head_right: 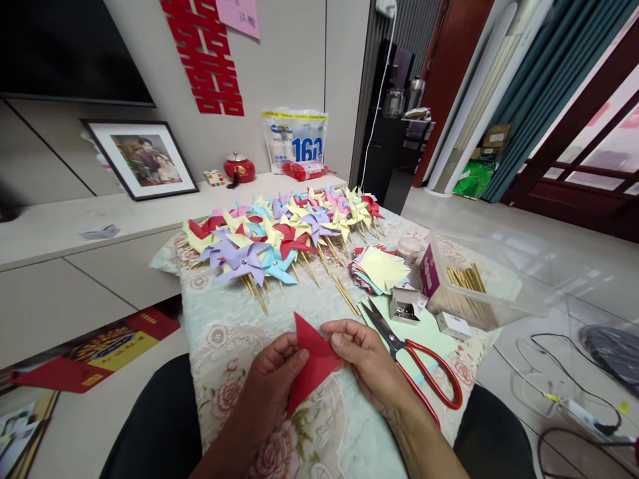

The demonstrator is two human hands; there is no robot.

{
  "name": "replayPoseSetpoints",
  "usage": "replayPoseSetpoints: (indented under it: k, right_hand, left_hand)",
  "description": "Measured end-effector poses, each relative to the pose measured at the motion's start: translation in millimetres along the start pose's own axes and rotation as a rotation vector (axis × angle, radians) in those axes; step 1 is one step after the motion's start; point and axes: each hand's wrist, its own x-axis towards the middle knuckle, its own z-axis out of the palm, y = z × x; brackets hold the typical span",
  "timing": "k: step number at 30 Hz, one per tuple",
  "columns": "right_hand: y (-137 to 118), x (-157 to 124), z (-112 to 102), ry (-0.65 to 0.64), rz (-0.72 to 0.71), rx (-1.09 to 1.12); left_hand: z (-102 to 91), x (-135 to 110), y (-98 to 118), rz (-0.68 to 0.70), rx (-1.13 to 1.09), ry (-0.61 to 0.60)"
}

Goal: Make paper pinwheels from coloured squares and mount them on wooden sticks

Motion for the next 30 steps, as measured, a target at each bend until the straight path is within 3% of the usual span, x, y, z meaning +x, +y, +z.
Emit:
replayPoseSetpoints:
  k: [7,17,30]
  right_hand:
    - [-4.5,-1.9,2.7,-0.097,0.056,0.064]
    - [-5.2,-3.4,2.2,-0.119,0.093,0.109]
    - [-0.3,0.3,2.5,-0.076,0.066,0.013]
  left_hand:
    - [4.1,-1.6,3.1,0.006,-0.052,-0.064]
    - [-2.9,-1.8,-3.0,0.008,-0.093,-0.105]
    - [-0.4,-3.2,1.5,-0.015,0.121,-0.068]
